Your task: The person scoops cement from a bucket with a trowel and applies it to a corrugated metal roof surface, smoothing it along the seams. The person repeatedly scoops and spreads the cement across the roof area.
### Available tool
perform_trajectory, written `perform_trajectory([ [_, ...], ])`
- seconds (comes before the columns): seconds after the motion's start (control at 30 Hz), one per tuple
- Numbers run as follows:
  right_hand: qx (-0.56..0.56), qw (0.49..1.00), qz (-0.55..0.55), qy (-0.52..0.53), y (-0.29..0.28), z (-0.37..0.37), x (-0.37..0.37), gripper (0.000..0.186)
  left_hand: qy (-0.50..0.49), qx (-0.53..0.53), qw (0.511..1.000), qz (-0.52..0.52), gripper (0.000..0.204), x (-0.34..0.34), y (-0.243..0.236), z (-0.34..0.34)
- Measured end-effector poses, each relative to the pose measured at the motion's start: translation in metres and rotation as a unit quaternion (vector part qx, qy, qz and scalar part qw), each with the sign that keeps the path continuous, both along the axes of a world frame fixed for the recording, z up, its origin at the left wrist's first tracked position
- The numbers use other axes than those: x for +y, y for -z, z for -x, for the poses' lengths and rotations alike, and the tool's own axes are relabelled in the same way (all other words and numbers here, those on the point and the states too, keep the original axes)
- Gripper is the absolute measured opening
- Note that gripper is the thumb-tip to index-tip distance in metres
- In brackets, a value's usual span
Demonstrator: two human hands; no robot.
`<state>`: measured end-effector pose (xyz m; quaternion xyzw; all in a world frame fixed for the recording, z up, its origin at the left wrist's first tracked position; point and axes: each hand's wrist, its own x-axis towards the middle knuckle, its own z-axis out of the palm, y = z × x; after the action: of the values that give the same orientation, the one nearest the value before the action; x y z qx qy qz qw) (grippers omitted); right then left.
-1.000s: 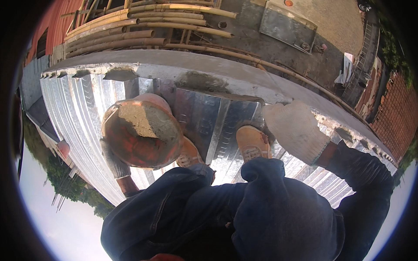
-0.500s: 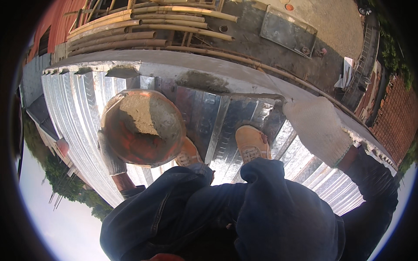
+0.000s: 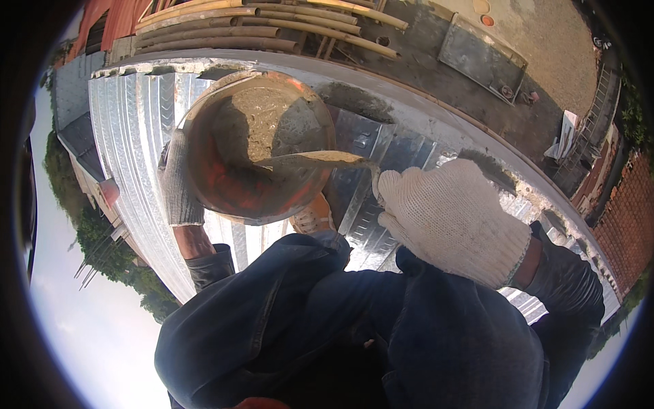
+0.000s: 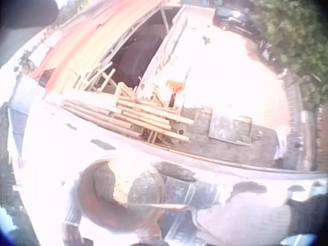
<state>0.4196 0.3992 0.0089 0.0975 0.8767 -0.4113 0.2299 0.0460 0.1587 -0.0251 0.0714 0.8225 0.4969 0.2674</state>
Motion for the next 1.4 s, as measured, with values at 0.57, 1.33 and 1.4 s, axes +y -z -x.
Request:
perform_trajectory([
  [0.57, 0.201, 0.978, 0.038, -0.050, 0.069, 0.056, -0.046, 0.024, 0.093, 0.099, 0.990, 0.039, 0.035, 0.050, -0.012, -0.041],
  [1.33, 0.017, 0.974, -0.015, 0.227, 0.049, -0.047, 0.015, 0.035, 0.021, -0.013, 0.999, -0.041, 0.031, -0.060, 0.040, 0.075],
  [1.4, 0.091, 0.975, -0.099, 0.178, 0.071, -0.043, 0.013, 0.029, 0.010, -0.019, 0.999, -0.045, 0.033, -0.062, 0.042, 0.076],
])
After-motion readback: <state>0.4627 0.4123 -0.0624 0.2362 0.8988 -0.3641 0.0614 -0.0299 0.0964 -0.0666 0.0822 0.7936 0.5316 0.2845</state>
